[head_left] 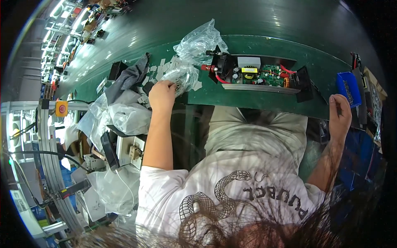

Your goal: The recorder is assembling an electronic device by installing a circuit board, connecting internal wiring, and applying insulation foam into a plastic housing.

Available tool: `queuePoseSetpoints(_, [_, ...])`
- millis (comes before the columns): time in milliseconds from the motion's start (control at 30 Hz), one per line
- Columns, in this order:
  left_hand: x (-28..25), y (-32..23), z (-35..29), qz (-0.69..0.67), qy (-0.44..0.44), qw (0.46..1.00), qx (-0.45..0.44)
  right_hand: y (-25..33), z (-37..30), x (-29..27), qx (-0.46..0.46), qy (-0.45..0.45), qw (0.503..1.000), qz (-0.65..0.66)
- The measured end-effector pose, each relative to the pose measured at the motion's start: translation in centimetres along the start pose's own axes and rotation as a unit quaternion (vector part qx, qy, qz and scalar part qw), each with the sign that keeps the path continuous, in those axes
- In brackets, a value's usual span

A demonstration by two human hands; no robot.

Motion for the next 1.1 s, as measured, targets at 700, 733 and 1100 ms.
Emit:
queuePoseSetpoints(700, [1.0, -21.5, -8.0, -0.369, 0.165, 0.875, 0.267, 14.2, -13.6, 17.0, -0.357, 0.198, 0.913, -0.007])
queuePoseSetpoints(733, [1.2, -21.3, -8.0, -0.371, 0.166, 0.874, 0.267, 14.5, -13.8, 16.8, -0.395, 0.179, 0.9, -0.04])
queuePoseSetpoints(1100, [2.6, -18.0, -6.4, -0.426, 0.104, 0.881, 0.175, 13.8, -12.0, 21.6, -0.39, 0.183, 0.897, -0.101])
Point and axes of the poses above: each hand's wrist, its own z-axis towards the middle knuckle, its own x-axis out of the palm, y = z × x, the point moved 9 cm from there along z, towards the middle knuckle, and after that the axes turned 9 degrees about x, right-handed, at the moved point
